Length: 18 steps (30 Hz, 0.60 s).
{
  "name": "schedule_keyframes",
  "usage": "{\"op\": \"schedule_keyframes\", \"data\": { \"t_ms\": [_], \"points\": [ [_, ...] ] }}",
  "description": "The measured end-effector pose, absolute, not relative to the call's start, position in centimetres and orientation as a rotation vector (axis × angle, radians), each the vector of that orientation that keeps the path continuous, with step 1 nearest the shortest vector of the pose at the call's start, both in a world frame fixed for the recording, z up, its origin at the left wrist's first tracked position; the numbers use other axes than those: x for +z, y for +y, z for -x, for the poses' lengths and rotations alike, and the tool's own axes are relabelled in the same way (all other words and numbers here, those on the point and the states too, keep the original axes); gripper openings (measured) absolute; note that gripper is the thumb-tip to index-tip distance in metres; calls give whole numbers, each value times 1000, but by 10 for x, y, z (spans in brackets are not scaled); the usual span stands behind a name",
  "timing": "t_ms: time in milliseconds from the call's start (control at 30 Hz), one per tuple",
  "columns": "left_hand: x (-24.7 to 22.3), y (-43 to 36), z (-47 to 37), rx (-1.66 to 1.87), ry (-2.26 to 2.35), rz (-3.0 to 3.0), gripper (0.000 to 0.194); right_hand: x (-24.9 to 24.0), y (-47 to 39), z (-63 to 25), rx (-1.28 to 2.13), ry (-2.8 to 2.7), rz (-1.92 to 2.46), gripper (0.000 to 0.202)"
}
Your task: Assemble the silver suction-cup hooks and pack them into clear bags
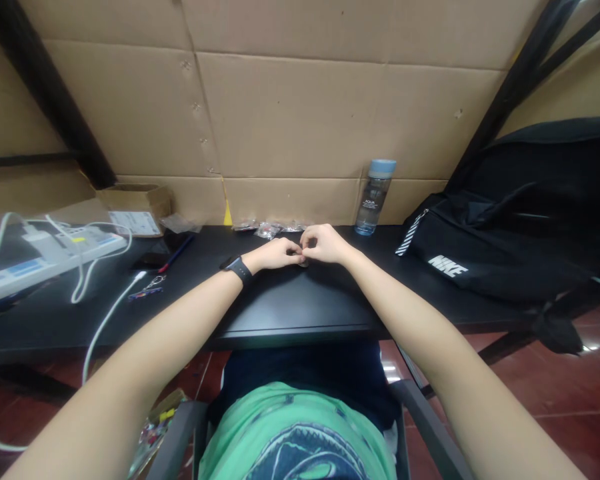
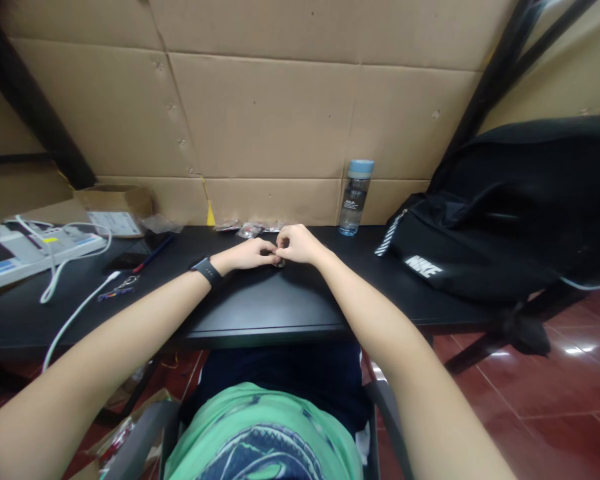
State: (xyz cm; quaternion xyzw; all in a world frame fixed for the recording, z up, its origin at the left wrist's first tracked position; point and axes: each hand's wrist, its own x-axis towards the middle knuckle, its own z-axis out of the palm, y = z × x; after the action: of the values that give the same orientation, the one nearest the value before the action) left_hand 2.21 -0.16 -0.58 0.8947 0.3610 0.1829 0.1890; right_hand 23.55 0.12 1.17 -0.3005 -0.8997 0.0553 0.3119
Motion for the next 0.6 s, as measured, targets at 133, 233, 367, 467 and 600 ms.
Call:
{"op": "schedule_keyframes", "data": {
  "t_ms": [133,233,367,467,600],
  "points": [
    [-6,-1,-22,492,1004,-2532,36,12,0,-235,152,-2387,813,4],
    [-6,-1,-21,488,1008,-2543,36,13,-2,-234,160,-2397,832,3],
    [-6,-1,-21,486,1005,-2558,37,15,-4,-234,187,-2414,859,4],
    [-6,-1,-20,482,979,-2568,36,15,-4,-234,215,-2435,874,6],
    [-6,0,-19,485,940,-2577,34,15,-6,-233,241,-2467,888,7]
  ]
}}
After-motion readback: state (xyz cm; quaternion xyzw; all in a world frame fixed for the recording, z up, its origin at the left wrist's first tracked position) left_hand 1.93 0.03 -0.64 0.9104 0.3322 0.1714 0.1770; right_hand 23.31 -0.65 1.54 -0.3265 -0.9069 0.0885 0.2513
